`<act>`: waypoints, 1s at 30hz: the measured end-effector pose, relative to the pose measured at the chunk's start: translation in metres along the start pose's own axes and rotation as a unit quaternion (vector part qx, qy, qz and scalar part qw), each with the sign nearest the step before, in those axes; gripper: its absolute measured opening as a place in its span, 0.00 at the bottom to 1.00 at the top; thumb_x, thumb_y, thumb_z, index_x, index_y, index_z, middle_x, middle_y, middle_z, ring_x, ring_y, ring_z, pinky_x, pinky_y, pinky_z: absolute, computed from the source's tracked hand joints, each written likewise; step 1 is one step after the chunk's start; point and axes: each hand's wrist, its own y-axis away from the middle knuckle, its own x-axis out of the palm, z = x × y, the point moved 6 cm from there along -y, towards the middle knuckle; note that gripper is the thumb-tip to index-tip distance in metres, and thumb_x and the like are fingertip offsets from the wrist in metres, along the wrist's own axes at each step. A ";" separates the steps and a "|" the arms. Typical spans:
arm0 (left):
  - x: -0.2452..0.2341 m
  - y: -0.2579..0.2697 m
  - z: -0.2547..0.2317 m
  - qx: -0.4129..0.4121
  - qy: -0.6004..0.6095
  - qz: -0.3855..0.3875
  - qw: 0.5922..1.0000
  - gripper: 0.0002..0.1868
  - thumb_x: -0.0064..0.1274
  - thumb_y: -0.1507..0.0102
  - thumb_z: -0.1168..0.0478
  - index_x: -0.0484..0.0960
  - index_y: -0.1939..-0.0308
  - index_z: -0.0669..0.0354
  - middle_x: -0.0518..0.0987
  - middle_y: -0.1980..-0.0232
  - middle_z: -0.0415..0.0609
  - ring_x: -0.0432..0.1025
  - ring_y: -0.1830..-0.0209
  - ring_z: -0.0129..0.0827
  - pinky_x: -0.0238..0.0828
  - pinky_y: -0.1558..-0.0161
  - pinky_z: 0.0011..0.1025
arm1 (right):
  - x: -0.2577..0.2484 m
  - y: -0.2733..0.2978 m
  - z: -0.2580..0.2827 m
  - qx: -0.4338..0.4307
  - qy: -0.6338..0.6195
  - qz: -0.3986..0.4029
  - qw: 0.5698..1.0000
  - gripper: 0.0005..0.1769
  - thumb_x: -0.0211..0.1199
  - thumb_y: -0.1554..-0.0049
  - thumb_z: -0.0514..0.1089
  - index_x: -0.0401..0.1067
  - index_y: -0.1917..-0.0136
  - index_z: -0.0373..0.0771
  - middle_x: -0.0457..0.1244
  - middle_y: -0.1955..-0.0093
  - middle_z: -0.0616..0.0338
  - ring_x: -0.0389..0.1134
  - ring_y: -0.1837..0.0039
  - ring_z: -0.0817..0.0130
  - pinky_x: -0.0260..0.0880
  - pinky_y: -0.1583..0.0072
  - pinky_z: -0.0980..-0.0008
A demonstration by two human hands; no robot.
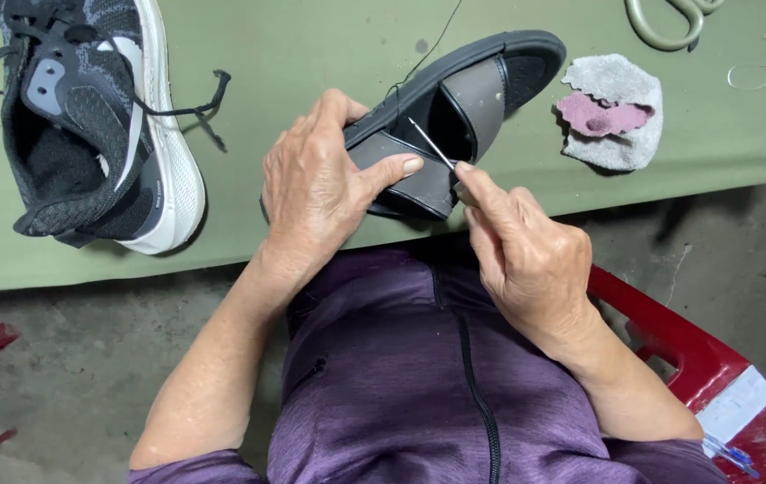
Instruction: Hand-stitching a sandal strap to the sole using a shoe repair awl and thread.
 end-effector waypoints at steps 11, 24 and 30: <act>0.002 0.008 -0.004 0.024 -0.022 -0.031 0.999 0.36 0.61 0.42 0.27 0.73 0.53 0.53 0.78 0.62 0.43 0.71 0.67 0.47 0.67 0.61 0.44 | 0.001 0.004 0.010 0.005 0.059 0.027 0.998 0.20 0.66 0.30 0.35 0.72 0.26 0.42 0.65 0.59 0.66 0.60 0.65 0.70 0.61 0.64 0.68; -0.002 0.011 -0.008 0.041 -0.020 -0.040 0.998 0.35 0.66 0.43 0.31 0.74 0.52 0.53 0.79 0.61 0.44 0.71 0.66 0.46 0.66 0.61 0.43 | 0.001 0.006 0.011 0.017 0.005 0.019 1.000 0.20 0.63 0.31 0.31 0.69 0.27 0.35 0.72 0.41 0.61 0.66 0.58 0.70 0.66 0.60 0.71; 0.001 0.010 -0.006 0.037 -0.027 -0.040 0.998 0.35 0.66 0.43 0.30 0.74 0.52 0.53 0.79 0.62 0.45 0.72 0.65 0.48 0.66 0.61 0.43 | 0.002 0.005 0.009 0.013 0.002 0.018 1.000 0.20 0.63 0.32 0.31 0.70 0.27 0.35 0.72 0.40 0.61 0.65 0.59 0.71 0.65 0.61 0.71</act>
